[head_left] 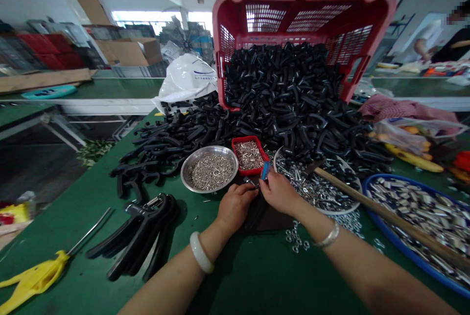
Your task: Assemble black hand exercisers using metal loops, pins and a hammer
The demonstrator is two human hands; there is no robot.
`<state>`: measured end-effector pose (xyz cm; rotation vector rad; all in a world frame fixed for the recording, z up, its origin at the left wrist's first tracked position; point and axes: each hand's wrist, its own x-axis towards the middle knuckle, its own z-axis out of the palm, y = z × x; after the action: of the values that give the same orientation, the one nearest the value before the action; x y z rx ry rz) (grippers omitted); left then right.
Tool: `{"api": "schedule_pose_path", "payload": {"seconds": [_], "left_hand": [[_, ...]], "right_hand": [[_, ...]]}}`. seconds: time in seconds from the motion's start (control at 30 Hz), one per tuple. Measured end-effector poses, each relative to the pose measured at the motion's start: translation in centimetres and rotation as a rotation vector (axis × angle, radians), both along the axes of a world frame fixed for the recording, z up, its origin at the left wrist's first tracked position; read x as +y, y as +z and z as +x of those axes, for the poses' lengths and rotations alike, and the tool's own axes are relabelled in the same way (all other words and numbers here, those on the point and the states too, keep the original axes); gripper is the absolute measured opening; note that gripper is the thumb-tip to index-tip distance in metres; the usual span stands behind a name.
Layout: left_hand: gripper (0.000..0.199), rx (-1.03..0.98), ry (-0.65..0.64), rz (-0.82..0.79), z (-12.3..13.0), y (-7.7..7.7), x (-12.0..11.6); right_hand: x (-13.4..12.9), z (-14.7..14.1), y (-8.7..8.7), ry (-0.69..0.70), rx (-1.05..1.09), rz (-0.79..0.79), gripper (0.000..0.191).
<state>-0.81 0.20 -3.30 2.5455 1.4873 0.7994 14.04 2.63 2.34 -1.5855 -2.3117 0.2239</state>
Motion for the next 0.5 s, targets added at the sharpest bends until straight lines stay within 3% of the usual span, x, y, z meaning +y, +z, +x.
{"api": "schedule_pose_path", "payload": {"seconds": [0.17, 0.27, 0.4, 0.5], "left_hand": [[0.025, 0.002, 0.022, -0.007, 0.2, 0.2, -0.1], [0.024, -0.009, 0.038, -0.016, 0.3, 0.3, -0.2], [0.023, -0.032, 0.045, -0.009, 0.1, 0.1, 0.0], [0.022, -0.068, 0.003, 0.001, 0.1, -0.1, 0.2]], "right_hand": [[-0.4, 0.8, 0.4, 0.239, 0.012, 0.004, 0.013], [-1.1, 2.0, -0.3, 0.342, 0.289, -0.110, 0.009], [-1.4, 3.8, -1.9, 0.219, 0.644, -0.367, 0.014], [-0.2, 4.5, -2.4, 0.098, 0.742, -0.351, 0.019]]}}
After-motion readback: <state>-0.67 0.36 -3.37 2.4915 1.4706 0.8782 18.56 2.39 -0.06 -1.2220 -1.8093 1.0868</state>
